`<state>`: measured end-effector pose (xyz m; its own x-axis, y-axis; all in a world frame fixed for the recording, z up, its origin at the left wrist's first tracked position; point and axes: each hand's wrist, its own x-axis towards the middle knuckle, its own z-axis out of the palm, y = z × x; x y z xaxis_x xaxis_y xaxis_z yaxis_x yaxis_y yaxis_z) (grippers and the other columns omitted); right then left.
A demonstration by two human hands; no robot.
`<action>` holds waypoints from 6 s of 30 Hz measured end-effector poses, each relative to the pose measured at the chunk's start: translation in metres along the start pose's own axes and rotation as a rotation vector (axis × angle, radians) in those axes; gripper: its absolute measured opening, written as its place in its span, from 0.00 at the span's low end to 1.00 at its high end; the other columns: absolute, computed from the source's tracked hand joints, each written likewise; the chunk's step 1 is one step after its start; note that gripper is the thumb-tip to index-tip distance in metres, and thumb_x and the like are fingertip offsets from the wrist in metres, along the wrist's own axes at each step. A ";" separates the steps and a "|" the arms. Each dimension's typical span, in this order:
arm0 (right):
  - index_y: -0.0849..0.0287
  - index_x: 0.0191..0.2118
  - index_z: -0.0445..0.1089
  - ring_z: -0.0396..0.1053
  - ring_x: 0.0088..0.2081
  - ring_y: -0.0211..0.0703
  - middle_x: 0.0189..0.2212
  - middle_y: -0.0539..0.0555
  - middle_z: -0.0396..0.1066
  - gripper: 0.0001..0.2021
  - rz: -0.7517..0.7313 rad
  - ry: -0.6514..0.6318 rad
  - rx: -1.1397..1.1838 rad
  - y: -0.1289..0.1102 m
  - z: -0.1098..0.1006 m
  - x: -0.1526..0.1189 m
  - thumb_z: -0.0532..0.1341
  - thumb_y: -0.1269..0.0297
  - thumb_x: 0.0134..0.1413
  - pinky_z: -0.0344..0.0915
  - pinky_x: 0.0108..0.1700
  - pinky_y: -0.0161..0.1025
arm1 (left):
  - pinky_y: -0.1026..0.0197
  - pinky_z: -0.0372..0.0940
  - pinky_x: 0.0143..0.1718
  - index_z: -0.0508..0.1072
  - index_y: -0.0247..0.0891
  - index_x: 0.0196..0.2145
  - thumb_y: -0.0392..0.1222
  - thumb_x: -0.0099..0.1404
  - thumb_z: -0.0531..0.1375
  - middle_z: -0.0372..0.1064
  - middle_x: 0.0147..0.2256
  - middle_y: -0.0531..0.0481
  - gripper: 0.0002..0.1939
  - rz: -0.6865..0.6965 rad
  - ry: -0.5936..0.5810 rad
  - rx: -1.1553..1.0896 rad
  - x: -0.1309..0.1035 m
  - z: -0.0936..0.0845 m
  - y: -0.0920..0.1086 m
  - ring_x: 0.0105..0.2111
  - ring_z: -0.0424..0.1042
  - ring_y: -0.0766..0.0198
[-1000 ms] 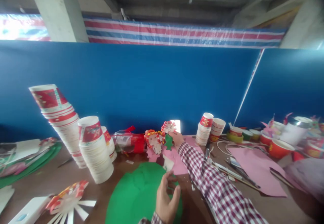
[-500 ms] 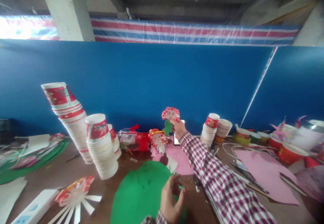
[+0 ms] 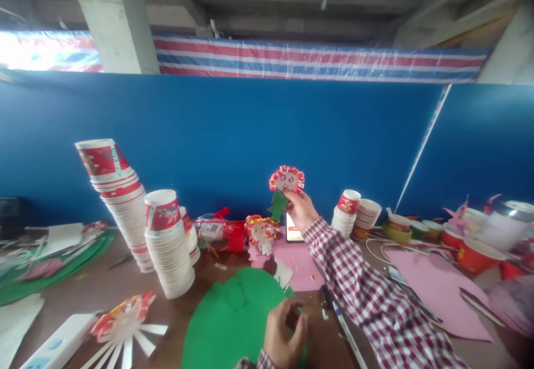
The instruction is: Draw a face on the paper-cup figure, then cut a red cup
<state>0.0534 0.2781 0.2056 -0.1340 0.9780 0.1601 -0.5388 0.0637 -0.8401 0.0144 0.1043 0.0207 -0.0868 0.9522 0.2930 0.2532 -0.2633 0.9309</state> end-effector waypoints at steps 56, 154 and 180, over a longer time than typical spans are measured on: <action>0.58 0.35 0.73 0.72 0.35 0.48 0.30 0.52 0.76 0.13 0.230 0.073 -0.245 0.080 -0.117 -0.169 0.67 0.58 0.42 0.67 0.40 0.43 | 0.55 0.64 0.48 0.63 0.36 0.47 0.42 0.55 0.65 0.70 0.44 0.42 0.23 -0.111 0.157 -0.504 0.008 -0.002 0.005 0.44 0.70 0.58; 0.61 0.32 0.70 0.68 0.31 0.41 0.27 0.51 0.72 0.04 0.082 -0.067 -0.327 0.086 -0.117 -0.172 0.60 0.68 0.49 0.64 0.38 0.37 | 0.59 0.65 0.45 0.66 0.35 0.47 0.43 0.46 0.70 0.73 0.42 0.43 0.31 -0.302 0.181 -0.621 0.014 -0.007 0.003 0.42 0.72 0.59; 0.61 0.36 0.72 0.69 0.33 0.43 0.30 0.52 0.74 0.10 0.101 0.015 -0.274 0.088 -0.123 -0.167 0.62 0.64 0.47 0.64 0.39 0.38 | 0.63 0.66 0.38 0.64 0.38 0.50 0.47 0.52 0.66 0.70 0.39 0.47 0.29 -0.206 0.294 -0.479 0.011 -0.009 0.007 0.39 0.70 0.62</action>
<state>0.1301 0.1446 0.0410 -0.1618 0.9849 0.0622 -0.2779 0.0150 -0.9605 0.0062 0.1113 0.0328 -0.3678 0.9264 0.0802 -0.2544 -0.1832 0.9496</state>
